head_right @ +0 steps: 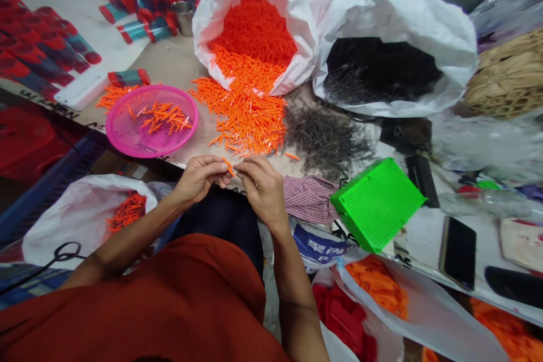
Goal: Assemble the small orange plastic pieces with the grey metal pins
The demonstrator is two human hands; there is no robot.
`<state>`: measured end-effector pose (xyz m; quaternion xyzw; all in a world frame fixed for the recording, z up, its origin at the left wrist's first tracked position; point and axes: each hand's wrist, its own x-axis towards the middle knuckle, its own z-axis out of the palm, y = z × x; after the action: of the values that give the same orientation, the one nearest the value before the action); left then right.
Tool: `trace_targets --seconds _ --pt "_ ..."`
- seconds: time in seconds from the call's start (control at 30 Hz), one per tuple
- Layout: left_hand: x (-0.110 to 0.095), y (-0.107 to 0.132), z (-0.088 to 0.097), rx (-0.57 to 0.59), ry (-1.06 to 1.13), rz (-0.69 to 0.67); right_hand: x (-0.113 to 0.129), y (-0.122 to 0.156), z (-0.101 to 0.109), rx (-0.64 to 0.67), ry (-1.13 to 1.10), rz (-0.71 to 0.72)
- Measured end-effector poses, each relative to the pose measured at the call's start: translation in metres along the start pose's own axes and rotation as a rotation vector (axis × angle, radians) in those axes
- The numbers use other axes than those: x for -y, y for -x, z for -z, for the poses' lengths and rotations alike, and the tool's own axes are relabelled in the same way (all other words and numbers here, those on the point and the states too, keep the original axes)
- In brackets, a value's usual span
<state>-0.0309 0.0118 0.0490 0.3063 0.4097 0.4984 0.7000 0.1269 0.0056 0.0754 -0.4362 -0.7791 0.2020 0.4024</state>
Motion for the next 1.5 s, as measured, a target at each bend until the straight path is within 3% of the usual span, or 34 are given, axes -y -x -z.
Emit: trace_targets --seconds 0.53,1.5 --pt "0.0 0.001 0.001 0.006 -0.126 -0.038 0.0 -0.003 0.006 0.119 0.058 0.052" --pt "0.001 -0.001 0.0 -0.025 -0.125 -0.038 -0.002 0.006 -0.008 -0.026 0.1 0.024"
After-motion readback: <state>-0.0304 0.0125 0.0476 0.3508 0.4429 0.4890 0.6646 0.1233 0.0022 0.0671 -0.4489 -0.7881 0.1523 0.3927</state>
